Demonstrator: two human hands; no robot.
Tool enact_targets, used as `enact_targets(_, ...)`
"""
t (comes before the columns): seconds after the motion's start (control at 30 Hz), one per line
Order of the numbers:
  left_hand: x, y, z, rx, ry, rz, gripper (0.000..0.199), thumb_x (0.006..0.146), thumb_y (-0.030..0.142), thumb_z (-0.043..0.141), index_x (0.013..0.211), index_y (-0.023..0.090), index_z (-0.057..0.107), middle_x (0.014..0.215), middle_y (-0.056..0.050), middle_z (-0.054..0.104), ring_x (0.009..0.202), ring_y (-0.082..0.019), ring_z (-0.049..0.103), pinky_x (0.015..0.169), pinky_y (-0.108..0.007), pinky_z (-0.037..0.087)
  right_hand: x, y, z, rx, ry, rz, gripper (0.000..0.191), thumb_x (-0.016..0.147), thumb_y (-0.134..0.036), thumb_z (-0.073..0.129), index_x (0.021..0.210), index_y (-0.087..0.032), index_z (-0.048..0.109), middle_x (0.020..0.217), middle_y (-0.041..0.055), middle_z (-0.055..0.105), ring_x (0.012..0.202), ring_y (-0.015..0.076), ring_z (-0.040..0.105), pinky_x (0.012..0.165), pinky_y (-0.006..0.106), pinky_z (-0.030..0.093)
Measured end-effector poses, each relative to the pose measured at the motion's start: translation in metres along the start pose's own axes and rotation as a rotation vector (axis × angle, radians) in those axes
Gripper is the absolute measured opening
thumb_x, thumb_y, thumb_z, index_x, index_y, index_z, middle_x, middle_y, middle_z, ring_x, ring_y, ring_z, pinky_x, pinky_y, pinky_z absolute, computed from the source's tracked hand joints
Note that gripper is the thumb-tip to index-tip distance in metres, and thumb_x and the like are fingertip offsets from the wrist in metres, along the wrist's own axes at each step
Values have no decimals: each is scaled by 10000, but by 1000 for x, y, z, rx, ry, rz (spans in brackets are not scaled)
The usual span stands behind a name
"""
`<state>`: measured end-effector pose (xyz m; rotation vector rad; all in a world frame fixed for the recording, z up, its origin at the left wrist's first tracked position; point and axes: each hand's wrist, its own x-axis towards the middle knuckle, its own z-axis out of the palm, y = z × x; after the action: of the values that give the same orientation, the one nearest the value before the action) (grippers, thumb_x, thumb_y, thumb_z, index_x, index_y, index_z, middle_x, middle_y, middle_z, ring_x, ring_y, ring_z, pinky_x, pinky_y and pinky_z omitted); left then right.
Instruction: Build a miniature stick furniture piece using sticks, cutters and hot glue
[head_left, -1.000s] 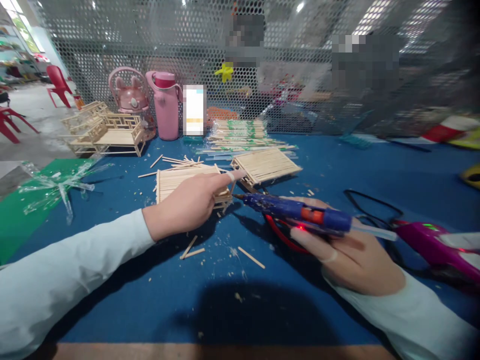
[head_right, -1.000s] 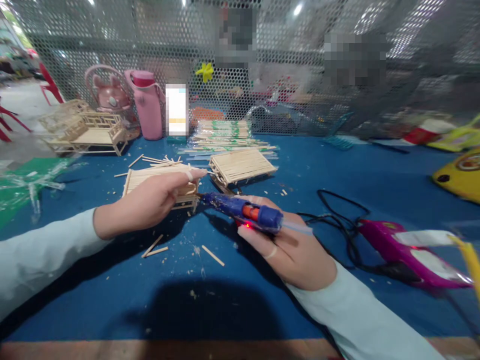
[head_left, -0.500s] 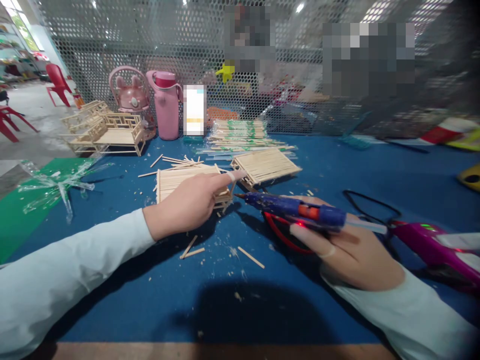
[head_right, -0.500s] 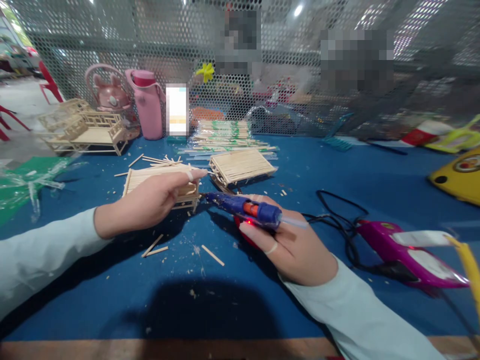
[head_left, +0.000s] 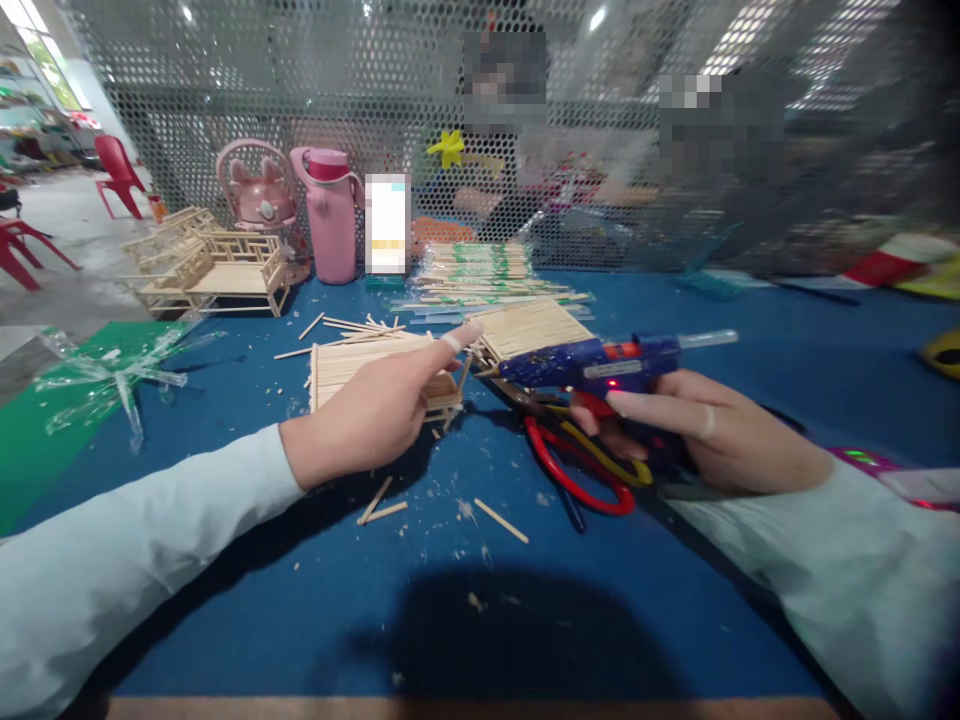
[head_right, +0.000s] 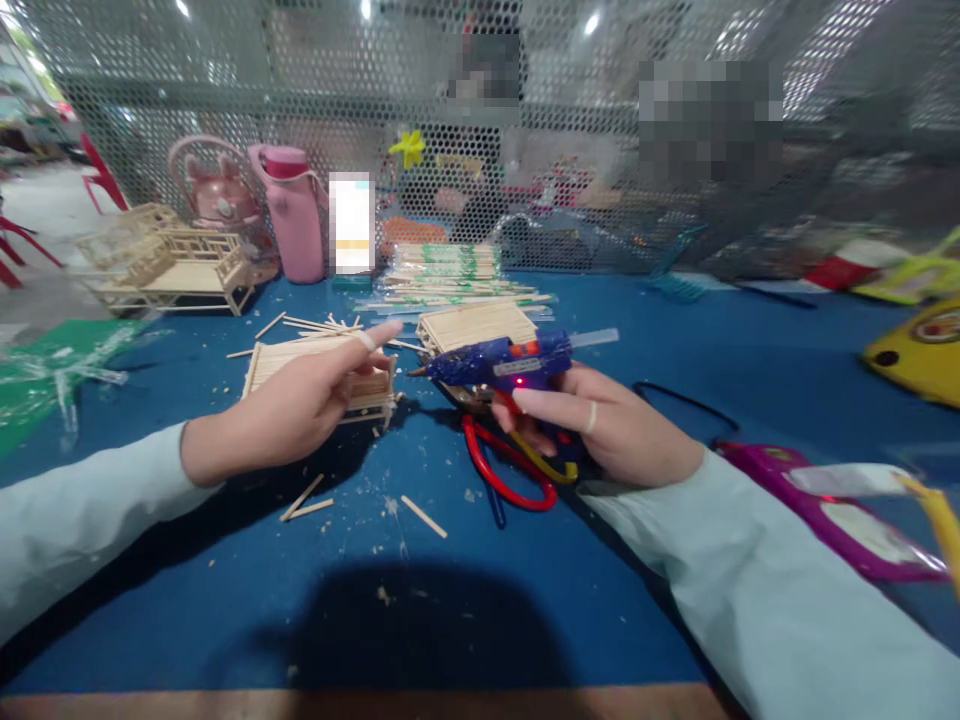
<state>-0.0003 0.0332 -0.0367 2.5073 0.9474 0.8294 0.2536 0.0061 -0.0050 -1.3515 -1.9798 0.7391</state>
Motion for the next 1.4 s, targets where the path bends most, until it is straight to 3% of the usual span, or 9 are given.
enact_targets(0.1,0,1,-2,-5,13,-13,750,745,4,367,1445,196,179,1181,-109,627,1022,-206,611,890,-369,482,9,0,-3,323,-291,126,372,762,-515,512,634,-185,626,507,4,564,340,92,406,326,232,333)
enact_targets(0.17,0,1,-2,-9,19,-8,739,737,0,368,1436,174,202,1182,-116,622,1025,-203,607,894,-361,479,15,1,-6,378,-345,131,352,775,-491,512,664,-184,643,454,-16,521,339,91,383,326,227,303)
enact_targets(0.43,0,3,-1,33,26,28,654,727,-21,353,1357,150,388,1253,-111,581,1120,-203,560,954,-361,456,25,10,-11,412,-321,157,323,728,-490,567,694,-185,669,402,-35,512,335,81,380,348,219,272)
enact_targets(0.57,0,5,-3,46,21,46,626,726,-36,352,1295,193,475,1244,-77,592,1157,-201,537,991,-380,433,32,13,-14,375,-284,129,295,688,-486,625,624,-198,642,383,-41,505,340,83,393,351,222,290)
enact_targets(0.83,-1,6,-3,62,6,22,650,730,-43,361,1329,198,442,1294,-74,561,1180,-210,525,1003,-389,425,47,4,-11,358,-348,131,354,704,-524,618,635,-177,606,459,-48,533,351,47,379,356,198,248)
enact_targets(1.07,-1,6,-2,54,15,47,665,720,-53,355,1341,174,425,1308,-81,551,1205,-214,506,1012,-397,417,52,9,-16,381,-364,147,356,694,-507,660,660,-154,630,643,6,639,376,30,407,354,191,279)
enact_targets(1.4,-1,7,-3,79,18,55,622,729,-41,352,1300,172,479,1228,-84,600,1128,-211,558,946,-381,469,82,10,-23,354,-534,132,324,724,-433,638,694,-110,637,595,-6,632,355,32,423,324,175,279)
